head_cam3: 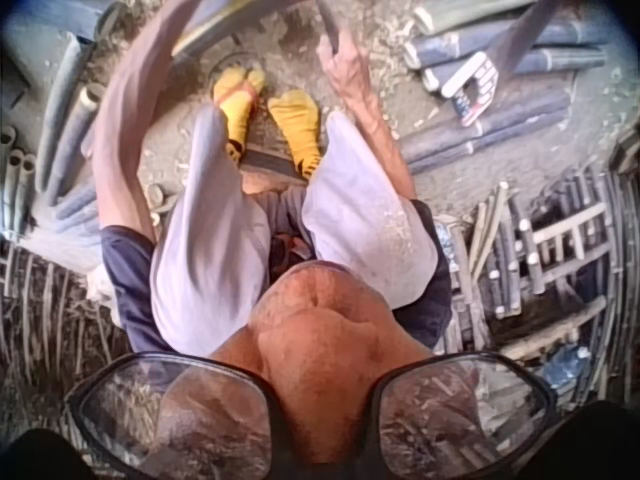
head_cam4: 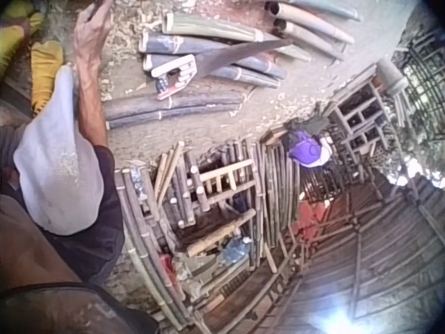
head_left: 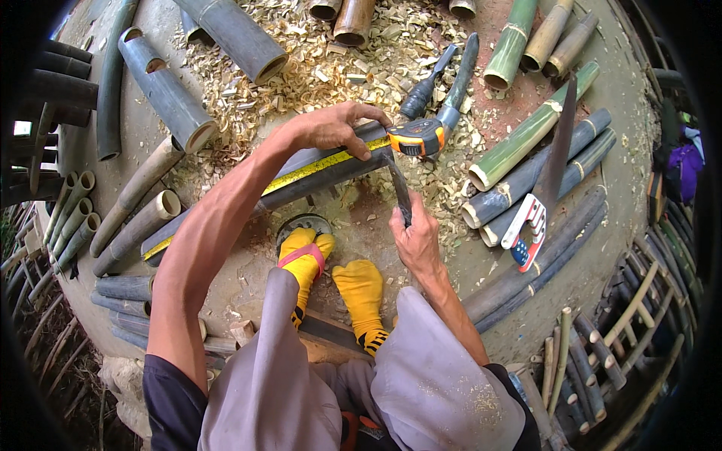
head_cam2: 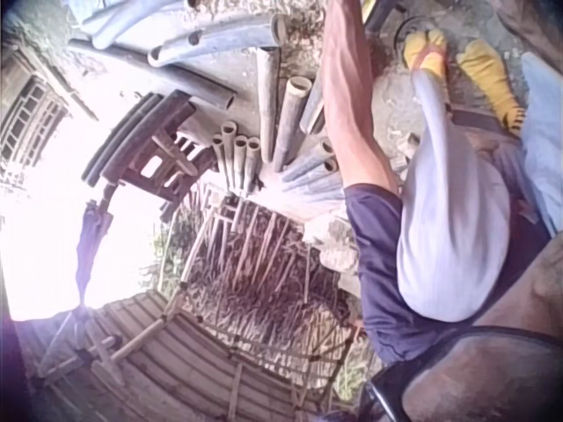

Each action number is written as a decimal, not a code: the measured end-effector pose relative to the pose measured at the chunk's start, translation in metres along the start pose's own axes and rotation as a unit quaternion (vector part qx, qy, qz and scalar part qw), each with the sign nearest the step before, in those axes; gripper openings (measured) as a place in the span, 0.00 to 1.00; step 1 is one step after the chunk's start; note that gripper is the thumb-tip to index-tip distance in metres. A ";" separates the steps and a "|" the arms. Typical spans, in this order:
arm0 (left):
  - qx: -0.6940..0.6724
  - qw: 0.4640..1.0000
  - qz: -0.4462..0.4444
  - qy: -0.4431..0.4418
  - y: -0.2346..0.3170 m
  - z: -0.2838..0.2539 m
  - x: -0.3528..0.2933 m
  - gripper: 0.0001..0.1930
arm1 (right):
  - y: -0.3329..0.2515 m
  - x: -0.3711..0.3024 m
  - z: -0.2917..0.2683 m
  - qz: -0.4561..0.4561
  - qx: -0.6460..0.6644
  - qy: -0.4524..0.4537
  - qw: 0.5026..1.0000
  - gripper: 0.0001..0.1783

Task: The person measures and cuts bamboo poles using a tape measure, a knife, and a hand saw. They select poles from a pile, measure specific lengths, mark them, and then cut them to size.

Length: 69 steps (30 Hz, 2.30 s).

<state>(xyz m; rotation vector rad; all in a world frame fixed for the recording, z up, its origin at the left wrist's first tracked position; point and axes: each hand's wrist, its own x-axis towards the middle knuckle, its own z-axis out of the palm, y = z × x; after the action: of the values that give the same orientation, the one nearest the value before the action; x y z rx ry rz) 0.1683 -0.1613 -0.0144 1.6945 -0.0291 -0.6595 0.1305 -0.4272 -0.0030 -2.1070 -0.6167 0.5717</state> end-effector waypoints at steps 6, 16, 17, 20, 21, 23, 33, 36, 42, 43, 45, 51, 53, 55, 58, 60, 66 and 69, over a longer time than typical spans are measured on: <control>0.017 1.000 -0.023 0.012 0.000 0.001 -0.001 0.33 | 0.001 0.003 0.001 -0.017 0.009 -0.002 1.000 0.20; -0.002 1.000 -0.020 0.002 -0.007 0.001 0.002 0.33 | -0.001 0.003 0.001 0.000 0.008 -0.005 1.000 0.20; -0.002 1.000 -0.019 0.004 -0.006 0.001 0.002 0.34 | -0.003 0.003 0.000 0.010 0.007 -0.008 1.000 0.19; 0.004 1.000 -0.014 0.005 -0.005 0.001 0.001 0.34 | -0.012 0.005 -0.004 0.035 0.007 -0.019 0.999 0.17; 0.007 1.000 -0.012 0.005 -0.005 0.001 0.001 0.34 | -0.014 0.005 -0.005 0.041 0.009 -0.025 0.999 0.17; 0.007 1.000 -0.017 0.007 -0.005 0.001 0.001 0.33 | -0.016 0.006 -0.007 0.045 0.009 -0.029 0.999 0.16; -0.004 1.000 -0.022 0.014 -0.008 -0.001 0.001 0.31 | 0.013 -0.045 -0.018 0.105 -0.028 -0.033 0.994 0.16; -0.026 0.999 -0.017 0.019 -0.009 0.002 0.000 0.33 | 0.014 -0.048 -0.025 0.128 0.027 0.059 0.990 0.19; -0.060 0.996 -0.002 0.059 -0.002 0.008 -0.006 0.38 | 0.025 0.019 -0.056 0.123 -0.024 0.186 0.975 0.37; -0.055 0.996 0.001 0.070 -0.004 0.009 -0.007 0.39 | 0.032 0.033 -0.059 0.100 -0.054 0.193 0.975 0.40; -0.074 0.995 -0.001 0.060 -0.004 0.010 -0.007 0.39 | 0.039 0.058 -0.063 0.086 -0.093 0.191 0.973 0.45; -0.074 0.996 0.007 0.054 -0.008 0.011 -0.007 0.38 | 0.078 0.112 -0.061 0.045 -0.178 0.199 0.963 0.44; -0.072 0.996 0.002 0.052 -0.009 0.010 -0.007 0.38 | 0.080 0.123 -0.058 0.080 -0.180 0.189 0.962 0.43; -0.062 0.997 -0.001 0.053 -0.009 0.010 -0.008 0.37 | 0.087 0.132 -0.055 0.099 -0.184 0.184 0.960 0.43; -0.065 0.996 -0.005 0.055 -0.006 0.011 -0.010 0.37 | 0.097 0.143 -0.055 0.131 -0.182 0.181 0.958 0.42; -0.067 0.996 -0.003 0.056 -0.005 0.011 -0.010 0.37 | 0.104 0.148 -0.056 0.137 -0.195 0.193 0.952 0.41; -0.060 0.996 -0.003 0.062 -0.009 0.010 -0.010 0.36 | 0.104 0.160 -0.060 0.168 -0.201 0.179 0.948 0.40; -0.065 0.996 -0.011 0.064 -0.004 0.011 -0.012 0.36 | 0.101 0.159 -0.059 0.174 -0.209 0.182 0.945 0.40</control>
<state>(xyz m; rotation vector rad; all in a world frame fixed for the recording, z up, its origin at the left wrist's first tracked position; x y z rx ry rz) 0.1525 -0.1654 -0.0140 1.6094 0.1219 -0.5566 0.3109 -0.4185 -0.0827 -2.6661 -0.1579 0.2333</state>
